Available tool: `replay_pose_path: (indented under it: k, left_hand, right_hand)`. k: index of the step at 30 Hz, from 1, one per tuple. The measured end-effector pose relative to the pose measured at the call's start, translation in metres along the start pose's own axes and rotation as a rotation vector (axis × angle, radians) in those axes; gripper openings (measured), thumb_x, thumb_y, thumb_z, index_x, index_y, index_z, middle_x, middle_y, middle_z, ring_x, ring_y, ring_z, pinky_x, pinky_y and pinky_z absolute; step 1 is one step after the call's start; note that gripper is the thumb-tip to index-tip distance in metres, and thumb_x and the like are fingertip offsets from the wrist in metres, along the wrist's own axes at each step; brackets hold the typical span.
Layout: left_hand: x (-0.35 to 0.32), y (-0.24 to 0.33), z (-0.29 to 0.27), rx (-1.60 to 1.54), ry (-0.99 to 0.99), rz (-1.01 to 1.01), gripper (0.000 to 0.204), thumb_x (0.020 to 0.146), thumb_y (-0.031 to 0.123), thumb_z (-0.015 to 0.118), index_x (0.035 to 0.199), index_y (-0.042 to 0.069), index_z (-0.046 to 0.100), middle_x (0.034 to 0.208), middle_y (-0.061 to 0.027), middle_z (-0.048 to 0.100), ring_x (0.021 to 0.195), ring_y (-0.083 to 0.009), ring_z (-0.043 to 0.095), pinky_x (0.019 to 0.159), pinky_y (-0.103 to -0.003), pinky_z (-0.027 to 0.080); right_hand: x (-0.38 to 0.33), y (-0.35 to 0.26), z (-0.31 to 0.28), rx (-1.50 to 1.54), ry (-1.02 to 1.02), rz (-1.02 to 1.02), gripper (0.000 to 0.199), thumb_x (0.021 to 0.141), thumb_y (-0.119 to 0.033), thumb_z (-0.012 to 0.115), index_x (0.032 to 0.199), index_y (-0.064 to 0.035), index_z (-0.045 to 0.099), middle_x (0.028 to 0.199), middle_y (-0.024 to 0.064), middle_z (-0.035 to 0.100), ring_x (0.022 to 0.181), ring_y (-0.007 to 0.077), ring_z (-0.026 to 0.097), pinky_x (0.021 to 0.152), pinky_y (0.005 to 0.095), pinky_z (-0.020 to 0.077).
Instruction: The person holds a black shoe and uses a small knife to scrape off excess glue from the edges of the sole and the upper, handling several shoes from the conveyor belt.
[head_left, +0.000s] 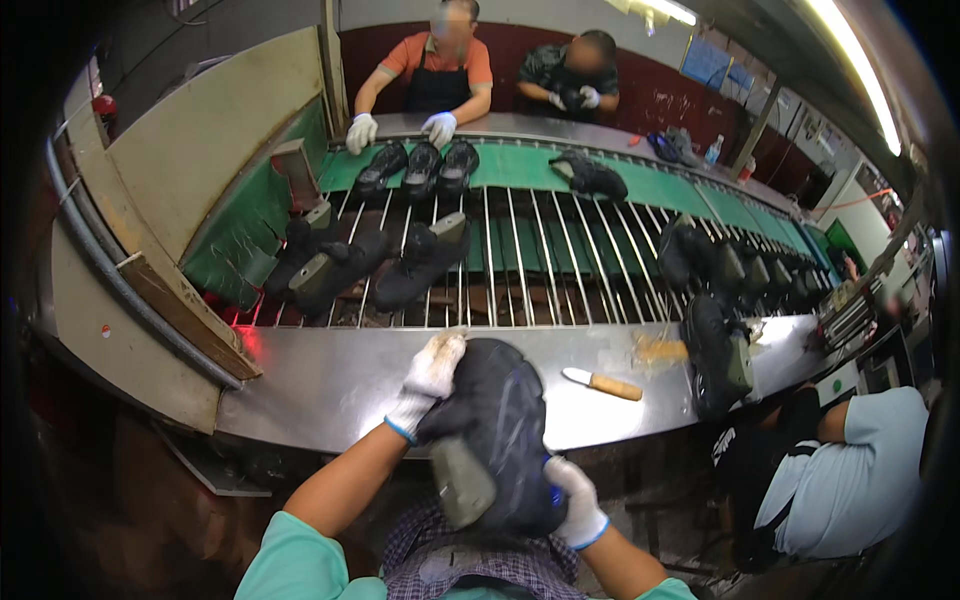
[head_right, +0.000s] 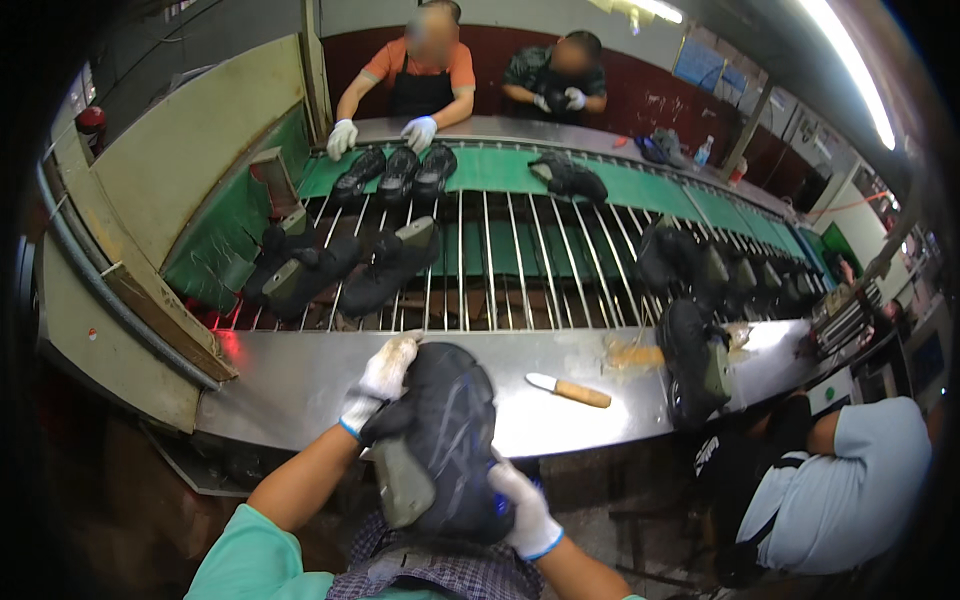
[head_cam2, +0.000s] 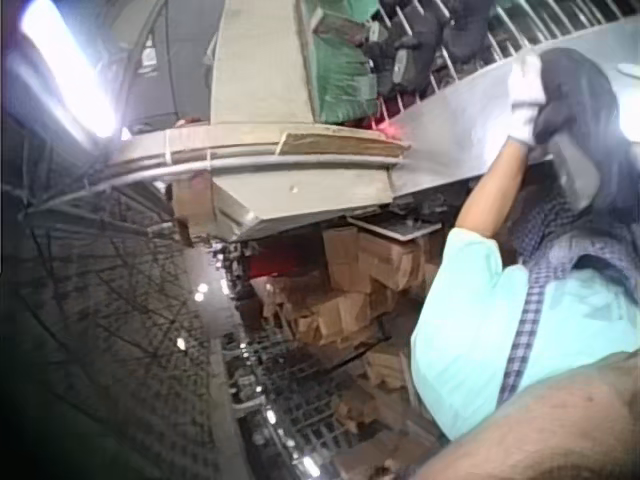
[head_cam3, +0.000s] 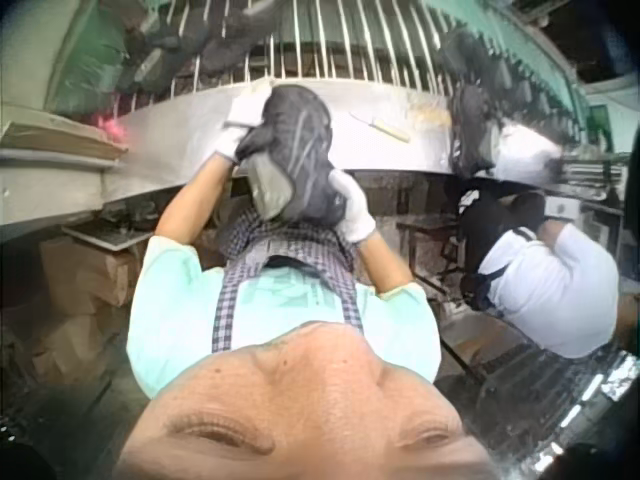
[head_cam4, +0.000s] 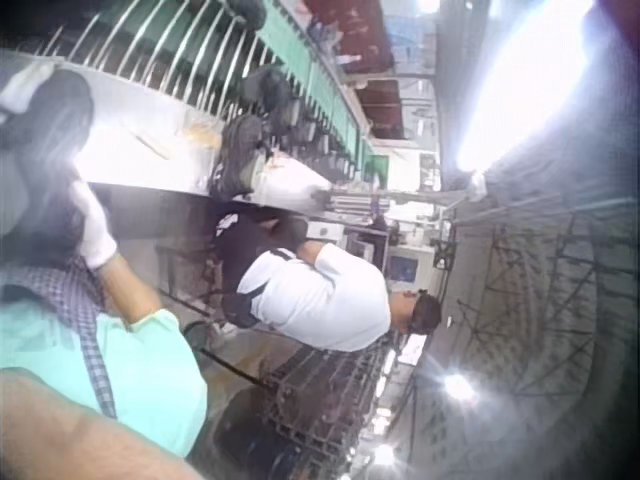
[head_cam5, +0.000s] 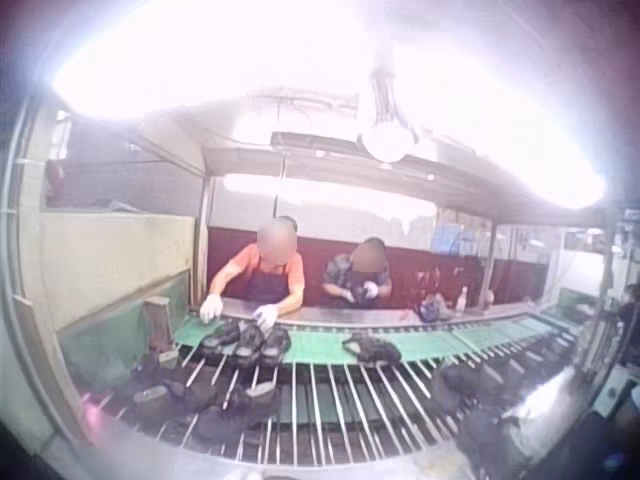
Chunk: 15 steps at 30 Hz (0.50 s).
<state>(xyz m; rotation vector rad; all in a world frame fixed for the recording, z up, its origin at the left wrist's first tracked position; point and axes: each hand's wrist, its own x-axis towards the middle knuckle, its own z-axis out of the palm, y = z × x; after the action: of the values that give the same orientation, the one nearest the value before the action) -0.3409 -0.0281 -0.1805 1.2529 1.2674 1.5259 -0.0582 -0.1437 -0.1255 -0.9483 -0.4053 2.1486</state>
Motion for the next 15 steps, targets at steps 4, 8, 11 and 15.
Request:
replay_pose_path:
  k: [4,8,11,15]
  left_hand:
    - [-0.025,0.012,-0.038,0.203,0.079,-0.279,0.043,0.106,0.02,0.062,0.141,-0.005,0.061,0.136,-0.0199,0.069,0.124,-0.0256,0.066,0.112,-0.039,0.05]
    - [-0.048,0.022,-0.101,0.287,0.246,-0.245,0.04,0.104,0.014,0.066,0.139,-0.003,0.063,0.133,-0.0172,0.07,0.122,-0.0245,0.067,0.108,-0.037,0.052]
    - [-0.035,0.037,-0.138,0.278,0.339,-0.024,0.039,0.102,0.012,0.068,0.138,-0.003,0.064,0.127,-0.0144,0.07,0.114,-0.0212,0.068,0.102,-0.036,0.056]
    - [0.007,0.081,-0.173,0.584,0.366,0.205,0.04,0.099,0.013,0.069,0.136,-0.003,0.064,0.126,-0.0184,0.07,0.116,-0.0273,0.071,0.102,-0.038,0.057]
  right_hand:
    - [0.048,-0.118,0.002,0.048,-0.092,-0.299,0.042,0.105,-0.03,0.061,0.138,-0.0039,0.063,0.132,0.0149,0.069,0.118,0.0298,0.07,0.104,0.0464,0.0572]
    - [0.101,-0.255,0.003,-0.227,0.116,-0.365,0.036,0.1,-0.036,0.069,0.12,-0.0065,0.07,0.118,0.0123,0.075,0.104,0.0253,0.075,0.094,0.0413,0.0605]
    - [0.175,-0.328,-0.102,-0.908,0.563,-0.799,0.053,0.094,-0.037,0.075,0.132,-0.0009,0.067,0.127,0.0195,0.074,0.116,0.0311,0.072,0.101,0.0441,0.0565]
    - [0.215,-0.262,-0.023,-1.848,0.718,-1.223,0.06,0.093,-0.031,0.075,0.144,-0.0044,0.06,0.141,0.0225,0.062,0.126,0.0414,0.064,0.113,0.048,0.0491]
